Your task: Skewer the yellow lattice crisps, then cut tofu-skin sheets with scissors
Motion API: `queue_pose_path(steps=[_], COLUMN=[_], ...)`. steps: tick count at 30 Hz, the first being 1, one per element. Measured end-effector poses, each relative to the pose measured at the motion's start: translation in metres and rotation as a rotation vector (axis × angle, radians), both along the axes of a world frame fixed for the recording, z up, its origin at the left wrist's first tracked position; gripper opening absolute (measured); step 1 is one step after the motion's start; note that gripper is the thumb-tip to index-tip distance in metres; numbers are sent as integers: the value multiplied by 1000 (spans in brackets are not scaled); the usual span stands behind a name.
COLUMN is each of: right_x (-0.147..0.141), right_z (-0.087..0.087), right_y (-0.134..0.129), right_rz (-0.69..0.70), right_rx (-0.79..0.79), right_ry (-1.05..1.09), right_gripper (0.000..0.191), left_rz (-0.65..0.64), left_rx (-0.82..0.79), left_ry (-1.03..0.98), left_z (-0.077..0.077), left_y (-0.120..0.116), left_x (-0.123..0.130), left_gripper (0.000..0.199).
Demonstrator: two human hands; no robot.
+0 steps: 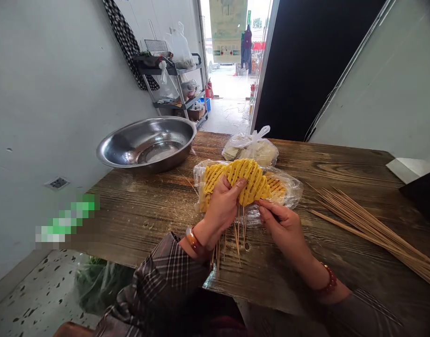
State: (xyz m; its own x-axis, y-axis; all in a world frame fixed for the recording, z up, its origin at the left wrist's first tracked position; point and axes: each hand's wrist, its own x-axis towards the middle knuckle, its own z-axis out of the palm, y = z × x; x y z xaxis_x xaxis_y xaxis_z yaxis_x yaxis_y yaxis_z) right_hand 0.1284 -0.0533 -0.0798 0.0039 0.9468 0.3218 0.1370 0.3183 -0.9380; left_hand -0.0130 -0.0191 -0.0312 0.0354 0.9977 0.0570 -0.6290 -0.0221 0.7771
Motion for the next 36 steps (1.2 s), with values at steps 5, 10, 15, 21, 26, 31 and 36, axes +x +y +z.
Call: queue_pose_path(steps=[5, 10, 15, 21, 26, 31, 36], right_x=[0, 0, -1, 1, 3, 2, 1], right_z=[-2, -4, 0, 4, 3, 2, 1], right_y=[1, 1, 0, 0, -1, -1, 1], right_rz=[-10, 2, 25, 51, 86, 75, 26], right_rx=[-36, -122, -192, -158, -100, -48, -7], right_ry=[-1, 62, 116, 74, -26, -72, -79], right_gripper=[20, 24, 29, 25, 22, 22, 19], left_rz=[10, -28, -39, 7, 39, 49, 46], left_rx=[2, 10, -2, -36, -48, -43, -37], left_ry=[15, 13, 13, -18, -28, -44, -42], left_z=[-3, -2, 0, 3, 5, 4, 2], left_y=[-1, -3, -4, 2, 6, 7, 5], left_x=[1, 3, 4, -5, -13, -13, -8], left_gripper=[39, 42, 37, 35, 37, 37, 32])
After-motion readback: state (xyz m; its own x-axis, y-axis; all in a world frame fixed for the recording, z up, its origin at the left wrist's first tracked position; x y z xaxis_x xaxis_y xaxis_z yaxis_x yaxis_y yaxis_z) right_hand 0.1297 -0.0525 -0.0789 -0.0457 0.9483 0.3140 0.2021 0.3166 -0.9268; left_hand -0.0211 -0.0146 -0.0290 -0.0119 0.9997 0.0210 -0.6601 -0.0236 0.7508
